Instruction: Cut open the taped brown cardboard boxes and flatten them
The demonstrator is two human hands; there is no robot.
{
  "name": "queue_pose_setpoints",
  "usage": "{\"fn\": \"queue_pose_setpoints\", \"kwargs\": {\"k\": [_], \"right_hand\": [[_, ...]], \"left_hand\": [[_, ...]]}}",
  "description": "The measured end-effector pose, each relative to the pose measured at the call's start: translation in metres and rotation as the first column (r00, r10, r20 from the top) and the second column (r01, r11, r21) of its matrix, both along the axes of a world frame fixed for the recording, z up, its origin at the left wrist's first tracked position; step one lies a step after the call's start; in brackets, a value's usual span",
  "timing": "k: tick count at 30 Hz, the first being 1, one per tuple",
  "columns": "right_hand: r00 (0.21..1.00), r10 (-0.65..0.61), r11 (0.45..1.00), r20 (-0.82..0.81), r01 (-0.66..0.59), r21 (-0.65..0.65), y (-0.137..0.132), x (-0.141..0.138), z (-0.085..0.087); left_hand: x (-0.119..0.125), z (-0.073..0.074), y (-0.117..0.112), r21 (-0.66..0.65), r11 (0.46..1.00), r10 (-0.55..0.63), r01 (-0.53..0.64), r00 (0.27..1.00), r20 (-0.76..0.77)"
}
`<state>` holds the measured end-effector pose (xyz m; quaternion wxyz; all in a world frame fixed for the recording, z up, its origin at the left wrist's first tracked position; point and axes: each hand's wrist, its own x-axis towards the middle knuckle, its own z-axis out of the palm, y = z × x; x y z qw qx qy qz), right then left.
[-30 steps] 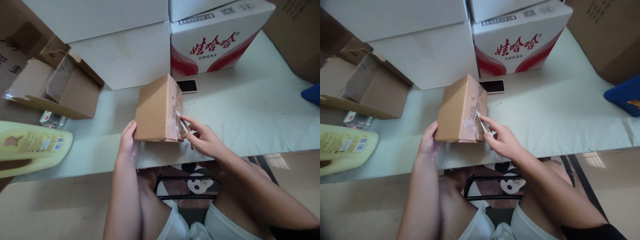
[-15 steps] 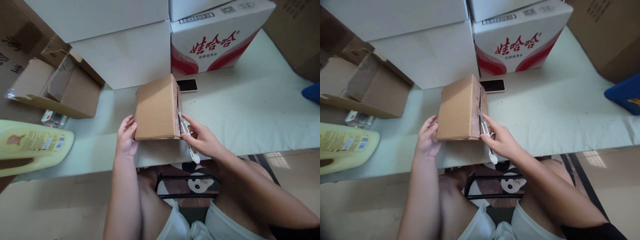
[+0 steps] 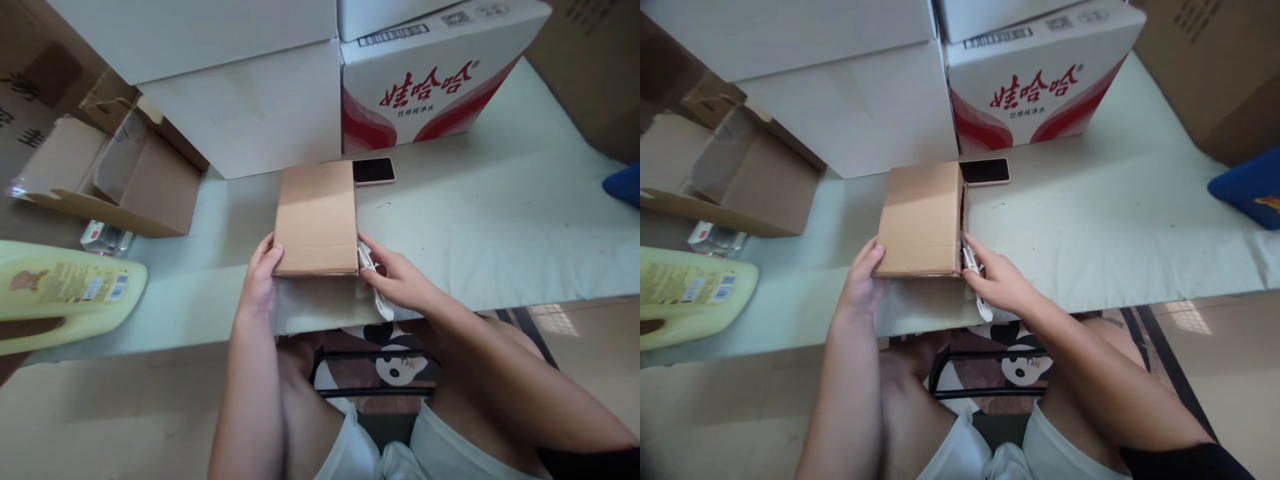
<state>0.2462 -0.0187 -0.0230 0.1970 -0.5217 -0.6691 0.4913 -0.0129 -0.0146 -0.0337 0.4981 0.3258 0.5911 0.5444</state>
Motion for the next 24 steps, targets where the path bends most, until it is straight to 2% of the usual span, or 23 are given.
{"fn": "queue_pose_setpoints", "kwargs": {"k": [4,11,18,24], "right_hand": [[0.995,0.007,1.0,0.095,-0.005,-0.017,0.0,0.011,0.01],[0.967,0.122,0.991,0.223,-0.13,0.02,-0.007,0.021,0.017],[0.975,0.166,0.986,0.148,-0.167,-0.01,-0.007,0.025,0.017],[0.965,0.211,0.976,0.156,-0.217,0.028,-0.008,0.028,0.017]], "left_hand": [[0.003,0.002,0.002,0.052,0.999,-0.002,0.003,1.0,-0.009],[0.008,0.0,0.007,0.07,0.997,0.016,-0.014,0.999,-0.033],[0.01,-0.003,0.009,0.074,0.995,0.064,-0.061,0.997,-0.045],[0.012,-0.003,0.012,0.084,0.995,0.056,-0.053,0.997,-0.043]]}}
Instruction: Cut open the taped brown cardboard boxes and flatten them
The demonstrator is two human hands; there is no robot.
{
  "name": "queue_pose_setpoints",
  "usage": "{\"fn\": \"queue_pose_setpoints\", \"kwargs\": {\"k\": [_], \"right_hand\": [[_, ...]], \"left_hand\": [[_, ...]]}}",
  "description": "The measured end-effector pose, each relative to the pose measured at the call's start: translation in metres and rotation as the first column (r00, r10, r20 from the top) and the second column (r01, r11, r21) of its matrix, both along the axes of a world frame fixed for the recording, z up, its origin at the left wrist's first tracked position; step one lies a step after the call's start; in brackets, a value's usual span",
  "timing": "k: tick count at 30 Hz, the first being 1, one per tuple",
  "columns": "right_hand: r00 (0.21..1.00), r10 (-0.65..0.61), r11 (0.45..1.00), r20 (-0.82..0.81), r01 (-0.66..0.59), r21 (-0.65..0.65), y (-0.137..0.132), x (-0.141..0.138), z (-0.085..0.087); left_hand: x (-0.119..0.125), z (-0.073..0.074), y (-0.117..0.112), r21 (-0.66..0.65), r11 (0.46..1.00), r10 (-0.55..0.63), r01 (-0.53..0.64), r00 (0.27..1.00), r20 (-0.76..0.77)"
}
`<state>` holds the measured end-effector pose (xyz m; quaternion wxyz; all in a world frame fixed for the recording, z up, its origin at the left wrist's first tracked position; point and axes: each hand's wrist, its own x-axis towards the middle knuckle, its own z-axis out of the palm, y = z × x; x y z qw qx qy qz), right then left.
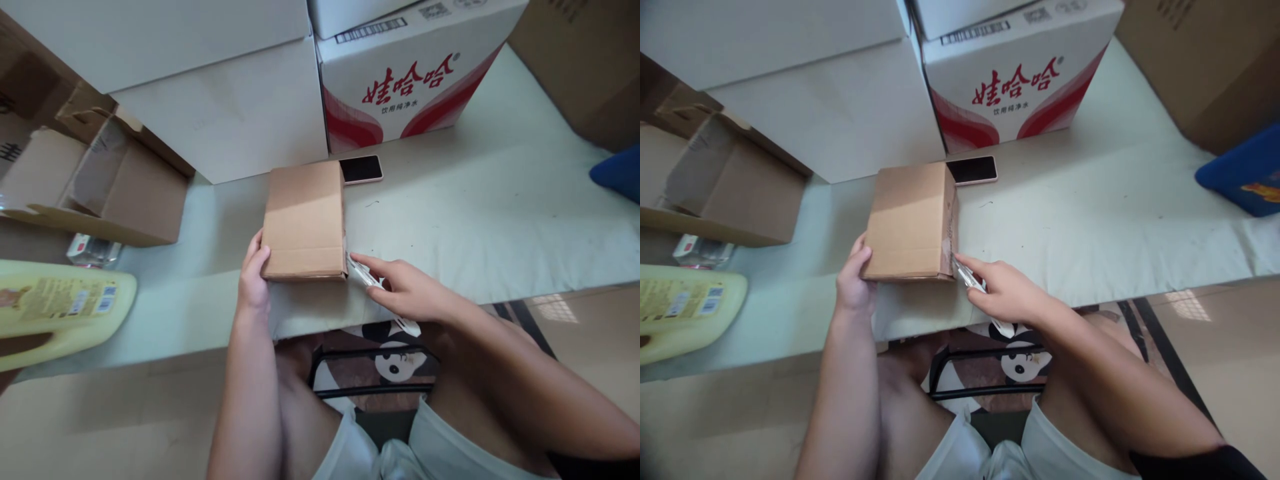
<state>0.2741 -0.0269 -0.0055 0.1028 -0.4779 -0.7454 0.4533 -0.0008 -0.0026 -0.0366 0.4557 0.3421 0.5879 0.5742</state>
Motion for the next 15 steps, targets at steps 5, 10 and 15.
{"fn": "queue_pose_setpoints", "kwargs": {"k": [5,10,15], "right_hand": [[0.999,0.023,0.999,-0.024,-0.024,-0.046,0.001,0.001,-0.001],[0.995,0.061,0.998,-0.074,-0.063,-0.032,0.003,-0.007,-0.01],[0.992,0.054,0.997,-0.117,-0.059,-0.04,0.004,-0.009,-0.016]], "left_hand": [[0.001,0.002,-0.001,-0.019,1.0,-0.02,0.02,1.0,-0.002],[0.003,0.005,-0.004,-0.026,0.999,-0.028,0.028,1.0,-0.011],[0.001,0.004,-0.003,-0.018,1.0,-0.023,0.022,0.999,-0.031]]}}
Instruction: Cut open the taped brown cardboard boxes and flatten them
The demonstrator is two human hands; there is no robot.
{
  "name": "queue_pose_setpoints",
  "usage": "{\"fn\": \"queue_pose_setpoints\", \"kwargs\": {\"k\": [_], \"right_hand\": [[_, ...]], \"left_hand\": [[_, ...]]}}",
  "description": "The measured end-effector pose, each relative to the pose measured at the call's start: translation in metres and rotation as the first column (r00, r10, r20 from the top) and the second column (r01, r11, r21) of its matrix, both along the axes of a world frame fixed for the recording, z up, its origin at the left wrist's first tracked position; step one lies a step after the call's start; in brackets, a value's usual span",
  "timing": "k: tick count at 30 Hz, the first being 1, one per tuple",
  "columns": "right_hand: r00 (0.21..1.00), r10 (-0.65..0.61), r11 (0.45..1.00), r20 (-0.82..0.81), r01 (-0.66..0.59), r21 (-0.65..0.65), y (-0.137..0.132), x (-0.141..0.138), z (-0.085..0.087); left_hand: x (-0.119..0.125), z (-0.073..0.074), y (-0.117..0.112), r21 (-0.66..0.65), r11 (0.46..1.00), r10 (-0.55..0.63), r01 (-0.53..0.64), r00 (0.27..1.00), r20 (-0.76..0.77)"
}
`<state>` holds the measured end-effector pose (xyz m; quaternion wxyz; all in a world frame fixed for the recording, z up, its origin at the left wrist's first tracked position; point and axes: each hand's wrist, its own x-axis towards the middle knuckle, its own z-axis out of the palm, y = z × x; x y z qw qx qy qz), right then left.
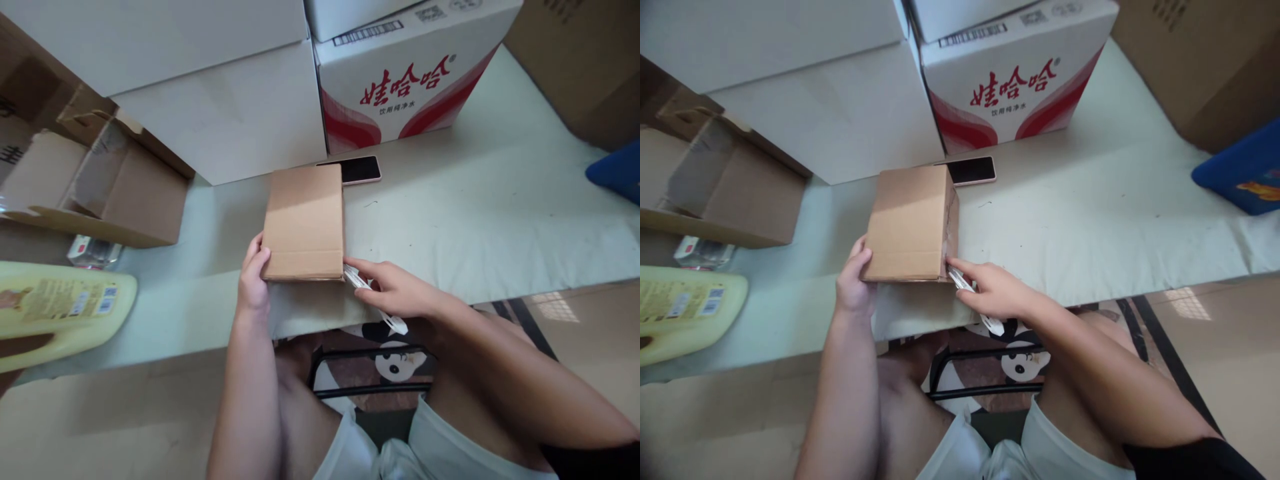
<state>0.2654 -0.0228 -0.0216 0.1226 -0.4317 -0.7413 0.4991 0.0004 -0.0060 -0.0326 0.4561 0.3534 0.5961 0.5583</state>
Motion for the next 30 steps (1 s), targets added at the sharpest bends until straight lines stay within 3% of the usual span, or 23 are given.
{"fn": "queue_pose_setpoints", "kwargs": {"k": [7,12,14,16,18,20,23,25,27,30], "right_hand": [[0.992,-0.016,0.998,-0.123,0.007,-0.067,-0.002,0.008,0.006],[0.958,0.03,0.954,-0.284,-0.113,-0.278,0.009,0.028,0.009],[0.971,-0.036,0.958,-0.238,-0.035,-0.285,0.017,0.035,0.004],[0.974,-0.217,0.971,-0.058,0.21,-0.113,0.023,0.037,-0.003],[0.91,-0.394,0.916,0.129,0.377,0.139,0.027,0.034,-0.01],[0.869,-0.429,0.889,0.247,0.359,0.282,0.029,0.03,-0.017],[0.882,-0.355,0.906,0.311,0.242,0.348,0.029,0.025,-0.024],[0.886,-0.379,0.874,0.266,0.249,0.416,0.029,0.023,-0.026],[0.918,-0.379,0.826,0.118,0.278,0.49,0.026,0.021,-0.026],[0.97,-0.213,0.786,-0.122,0.244,0.568,0.02,0.016,-0.023]], "left_hand": [[-0.007,0.002,0.002,-0.029,0.995,0.102,-0.1,0.988,0.115],[-0.017,-0.001,0.003,-0.046,0.99,0.138,-0.132,0.975,0.173],[-0.021,-0.002,0.003,-0.051,0.99,0.14,-0.134,0.975,0.171],[-0.023,-0.004,0.002,-0.05,0.991,0.131,-0.124,0.977,0.169],[-0.023,-0.005,0.001,-0.035,0.994,0.106,-0.102,0.981,0.165],[-0.022,-0.006,0.001,-0.013,0.996,0.092,-0.091,0.983,0.16],[-0.021,-0.009,0.002,0.017,0.988,0.15,-0.154,0.977,0.152],[-0.021,-0.011,0.004,0.038,0.973,0.22,-0.227,0.967,0.13],[-0.021,-0.012,0.005,0.053,0.956,0.283,-0.288,0.955,0.092],[-0.021,-0.012,0.005,0.06,0.944,0.32,-0.324,0.945,0.061]]}}
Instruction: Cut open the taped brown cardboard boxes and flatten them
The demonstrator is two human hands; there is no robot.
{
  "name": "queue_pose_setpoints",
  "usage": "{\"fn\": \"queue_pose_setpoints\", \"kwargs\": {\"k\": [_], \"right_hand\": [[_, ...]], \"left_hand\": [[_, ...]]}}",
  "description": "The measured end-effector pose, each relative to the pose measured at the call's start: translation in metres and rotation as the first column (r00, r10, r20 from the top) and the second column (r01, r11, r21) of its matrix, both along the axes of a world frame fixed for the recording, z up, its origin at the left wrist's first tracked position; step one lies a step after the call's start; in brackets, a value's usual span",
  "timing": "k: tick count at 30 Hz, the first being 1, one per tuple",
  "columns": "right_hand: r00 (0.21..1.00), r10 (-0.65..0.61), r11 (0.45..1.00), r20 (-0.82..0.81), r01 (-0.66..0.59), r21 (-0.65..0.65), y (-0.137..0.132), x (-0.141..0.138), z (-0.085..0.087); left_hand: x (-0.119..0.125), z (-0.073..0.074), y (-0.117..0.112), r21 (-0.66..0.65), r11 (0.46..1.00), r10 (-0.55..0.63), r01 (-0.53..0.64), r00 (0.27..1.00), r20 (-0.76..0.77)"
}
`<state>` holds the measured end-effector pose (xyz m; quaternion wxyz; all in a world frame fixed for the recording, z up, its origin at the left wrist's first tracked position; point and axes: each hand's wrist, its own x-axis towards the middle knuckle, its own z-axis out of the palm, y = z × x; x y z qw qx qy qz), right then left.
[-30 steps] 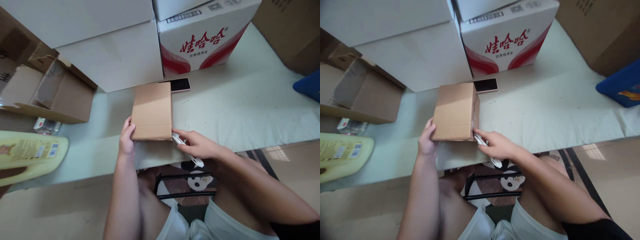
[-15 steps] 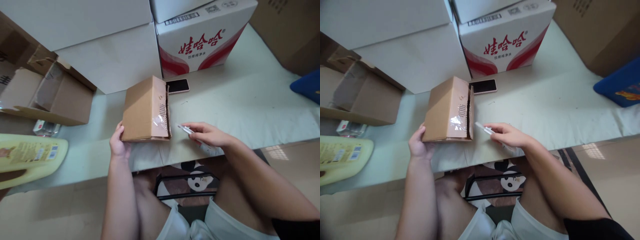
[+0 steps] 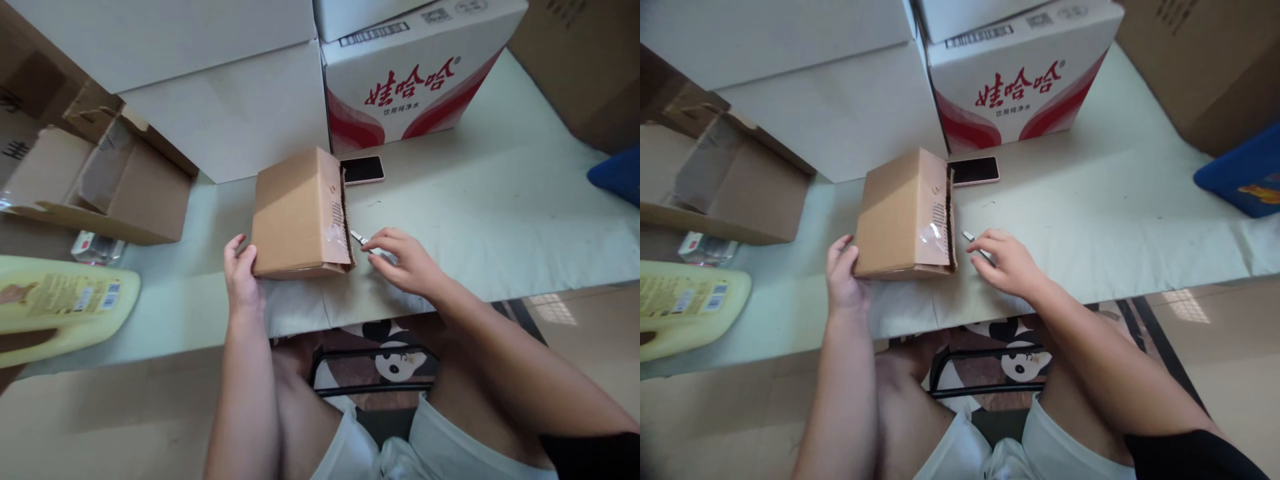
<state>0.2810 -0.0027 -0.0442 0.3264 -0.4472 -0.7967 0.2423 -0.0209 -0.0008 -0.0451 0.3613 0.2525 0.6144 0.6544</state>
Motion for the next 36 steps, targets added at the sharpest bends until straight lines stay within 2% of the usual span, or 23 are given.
{"fn": "queue_pose_setpoints", "kwargs": {"k": [2,5,12,18,20,23,26,30,33,36], "right_hand": [[0.994,0.1,0.992,-0.047,-0.096,0.076,-0.005,-0.005,0.002],[0.987,0.149,0.983,-0.053,-0.142,0.118,-0.008,-0.01,0.002],[0.977,0.086,0.993,-0.194,-0.07,0.09,-0.009,-0.008,-0.005],[0.989,0.076,0.986,-0.126,-0.056,0.154,-0.014,-0.01,0.0],[0.99,0.074,0.987,-0.122,-0.055,0.151,-0.013,-0.01,0.0],[0.99,0.098,0.991,-0.106,-0.087,0.103,-0.009,-0.012,-0.002],[0.987,0.128,0.992,-0.094,-0.126,0.03,-0.006,-0.014,-0.004],[0.989,0.11,0.991,-0.101,-0.116,-0.06,-0.004,-0.016,-0.007],[0.989,0.054,0.995,-0.134,-0.065,-0.08,-0.004,-0.016,-0.01],[0.983,-0.086,0.991,-0.165,0.066,-0.119,-0.003,-0.016,-0.011]], "left_hand": [[0.001,0.001,-0.001,0.024,1.0,-0.017,0.017,1.0,0.004],[0.002,0.002,-0.003,0.068,0.997,-0.048,0.046,0.998,0.027],[0.006,0.007,-0.003,0.12,0.992,-0.057,0.042,0.991,0.125],[0.007,0.012,-0.005,0.207,0.976,-0.095,0.063,0.984,0.149],[0.007,0.015,-0.007,0.204,0.971,-0.161,0.121,0.968,0.19],[0.006,0.017,-0.009,0.15,0.948,-0.311,0.28,0.915,0.258],[0.007,0.012,-0.011,0.14,0.933,-0.354,0.33,0.914,0.201],[0.011,-0.002,-0.01,0.098,0.96,-0.273,0.263,0.957,0.099],[0.01,-0.011,-0.007,0.082,0.965,-0.253,0.25,0.967,0.036],[0.005,-0.016,-0.004,0.081,0.972,-0.217,0.22,0.975,-0.041]]}}
